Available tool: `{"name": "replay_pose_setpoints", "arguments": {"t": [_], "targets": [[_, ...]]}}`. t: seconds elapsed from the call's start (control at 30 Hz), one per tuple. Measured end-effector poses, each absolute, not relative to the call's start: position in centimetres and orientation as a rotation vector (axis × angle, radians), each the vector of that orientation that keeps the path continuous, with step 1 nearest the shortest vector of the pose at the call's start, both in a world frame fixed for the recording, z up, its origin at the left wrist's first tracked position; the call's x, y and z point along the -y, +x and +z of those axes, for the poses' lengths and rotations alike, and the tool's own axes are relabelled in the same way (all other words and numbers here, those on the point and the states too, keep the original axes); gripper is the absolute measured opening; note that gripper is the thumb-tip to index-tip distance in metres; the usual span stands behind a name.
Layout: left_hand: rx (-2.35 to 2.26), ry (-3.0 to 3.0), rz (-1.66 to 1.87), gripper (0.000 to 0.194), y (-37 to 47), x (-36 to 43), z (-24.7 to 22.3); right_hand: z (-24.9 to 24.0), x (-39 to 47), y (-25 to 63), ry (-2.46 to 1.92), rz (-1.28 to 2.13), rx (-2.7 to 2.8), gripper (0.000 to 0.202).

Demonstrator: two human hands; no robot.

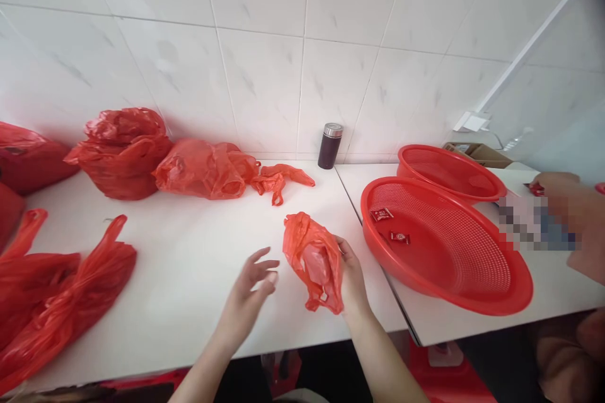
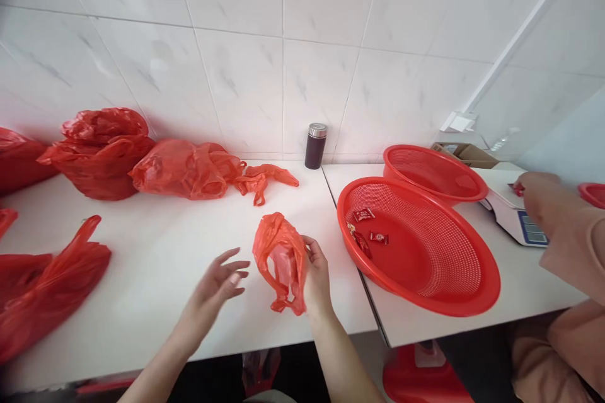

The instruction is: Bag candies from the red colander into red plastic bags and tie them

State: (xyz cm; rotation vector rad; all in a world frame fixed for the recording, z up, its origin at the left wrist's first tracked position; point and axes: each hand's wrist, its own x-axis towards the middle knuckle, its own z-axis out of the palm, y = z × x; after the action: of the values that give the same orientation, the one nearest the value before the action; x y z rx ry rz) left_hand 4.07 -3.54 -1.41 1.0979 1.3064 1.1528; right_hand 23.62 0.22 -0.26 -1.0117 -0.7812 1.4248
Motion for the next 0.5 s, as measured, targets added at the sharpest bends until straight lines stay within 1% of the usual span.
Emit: {"name": "replay_pose_setpoints", "arguments": {"t": [0.03,0.07,0.1,0.2,0.27,0.37,0.43,0.5], "targets": [[-1.208,1.112,1.104,0.061,5.3,3.7,-1.3,-0.3,0.0,22.9,-0.964,1.451,0.774,0.025],[-1.122,1.120,1.066,0.062,6.5,3.8,-1.2,-0.4,0.3,22.2,-0.924,1.475,0.782,0.023],[-1.060,1.116,1.053,0.057,7.4,3.8,-1.2,-0.5,0.6,21.6,-0.894,1.495,0.798,0.020],[-1.032,1.029,1.125,0.029,8.0,3.2,-1.5,-0.8,1.0,21.0,-0.867,1.494,0.812,0.018],[-1.079,0.896,1.216,0.024,6.4,2.5,-1.5,-1.1,0.7,22.0,-0.938,1.428,0.804,0.022],[-1.105,0.637,1.411,0.018,3.1,1.9,-1.3,-1.6,-0.2,24.4,-1.110,1.353,0.872,0.032],[-1.128,0.565,1.494,0.017,1.7,1.9,-0.9,-1.7,-0.6,25.5,-1.227,1.239,1.011,0.034],[-1.207,0.620,1.477,0.019,1.5,2.0,-0.7,-1.1,-0.5,25.7,-1.323,0.945,1.192,0.033]]}}
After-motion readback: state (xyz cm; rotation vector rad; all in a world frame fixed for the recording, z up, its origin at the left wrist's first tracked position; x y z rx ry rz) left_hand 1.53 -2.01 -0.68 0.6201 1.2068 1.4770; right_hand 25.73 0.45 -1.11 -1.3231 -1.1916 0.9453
